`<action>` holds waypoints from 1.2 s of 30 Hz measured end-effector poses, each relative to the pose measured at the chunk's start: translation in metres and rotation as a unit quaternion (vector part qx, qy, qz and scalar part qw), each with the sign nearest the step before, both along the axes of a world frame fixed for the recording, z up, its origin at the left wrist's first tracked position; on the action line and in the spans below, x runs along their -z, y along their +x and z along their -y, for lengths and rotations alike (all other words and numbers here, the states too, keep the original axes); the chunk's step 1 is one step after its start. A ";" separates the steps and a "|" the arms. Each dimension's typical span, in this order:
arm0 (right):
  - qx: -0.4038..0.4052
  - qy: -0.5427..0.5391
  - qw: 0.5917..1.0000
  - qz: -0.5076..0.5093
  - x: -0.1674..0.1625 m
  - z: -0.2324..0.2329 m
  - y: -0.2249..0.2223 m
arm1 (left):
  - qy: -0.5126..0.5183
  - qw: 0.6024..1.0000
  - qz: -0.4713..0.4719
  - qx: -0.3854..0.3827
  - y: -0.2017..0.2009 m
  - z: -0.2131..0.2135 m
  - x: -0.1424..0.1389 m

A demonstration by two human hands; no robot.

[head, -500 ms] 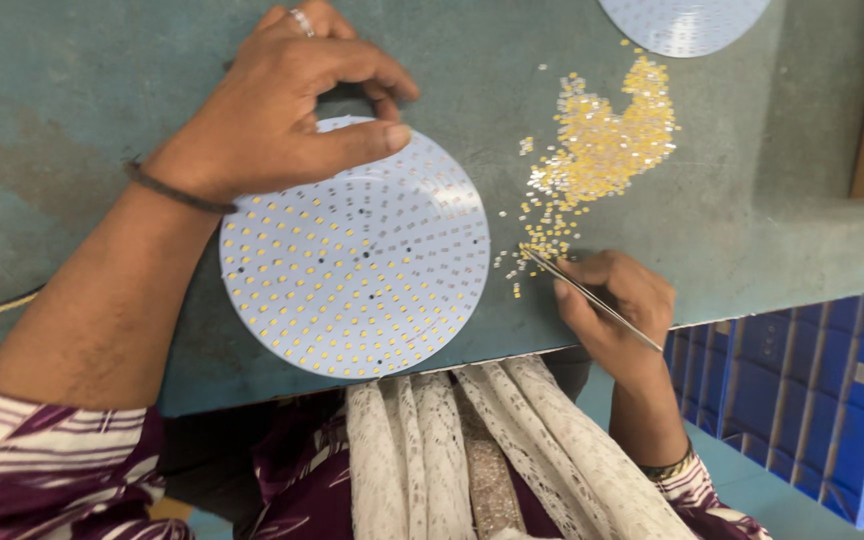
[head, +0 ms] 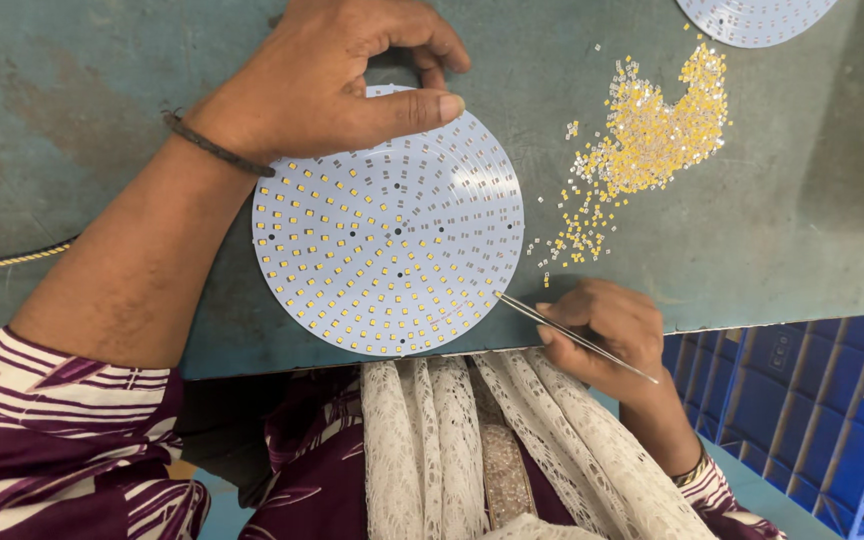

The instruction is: The person holds a round LED light board steady on the worktable with one hand and uses tweezers to pick small yellow LED chips one at a time from a pile on the table, placing each onto the board's pads and rotating the board as positions fill.

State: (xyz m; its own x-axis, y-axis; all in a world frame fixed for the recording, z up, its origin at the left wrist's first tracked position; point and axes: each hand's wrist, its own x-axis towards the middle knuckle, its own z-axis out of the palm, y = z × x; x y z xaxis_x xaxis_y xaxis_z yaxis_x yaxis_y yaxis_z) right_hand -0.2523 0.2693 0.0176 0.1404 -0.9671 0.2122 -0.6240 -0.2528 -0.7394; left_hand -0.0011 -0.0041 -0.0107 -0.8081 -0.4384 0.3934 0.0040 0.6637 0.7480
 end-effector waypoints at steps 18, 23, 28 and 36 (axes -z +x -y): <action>0.140 -0.024 0.990 -0.008 0.006 -0.025 -0.038 | -0.006 1.000 0.009 -0.003 -0.004 -0.007 -0.019; 0.133 -0.037 0.990 -0.029 0.008 -0.026 -0.037 | -0.017 1.000 -0.001 -0.002 -0.002 -0.009 -0.015; 0.147 -0.031 0.989 -0.013 0.003 -0.028 -0.037 | -0.017 1.000 -0.003 -0.003 -0.002 -0.010 -0.014; 0.129 -0.036 0.990 -0.033 0.001 -0.028 -0.037 | -0.021 1.000 0.003 -0.005 -0.005 -0.010 -0.013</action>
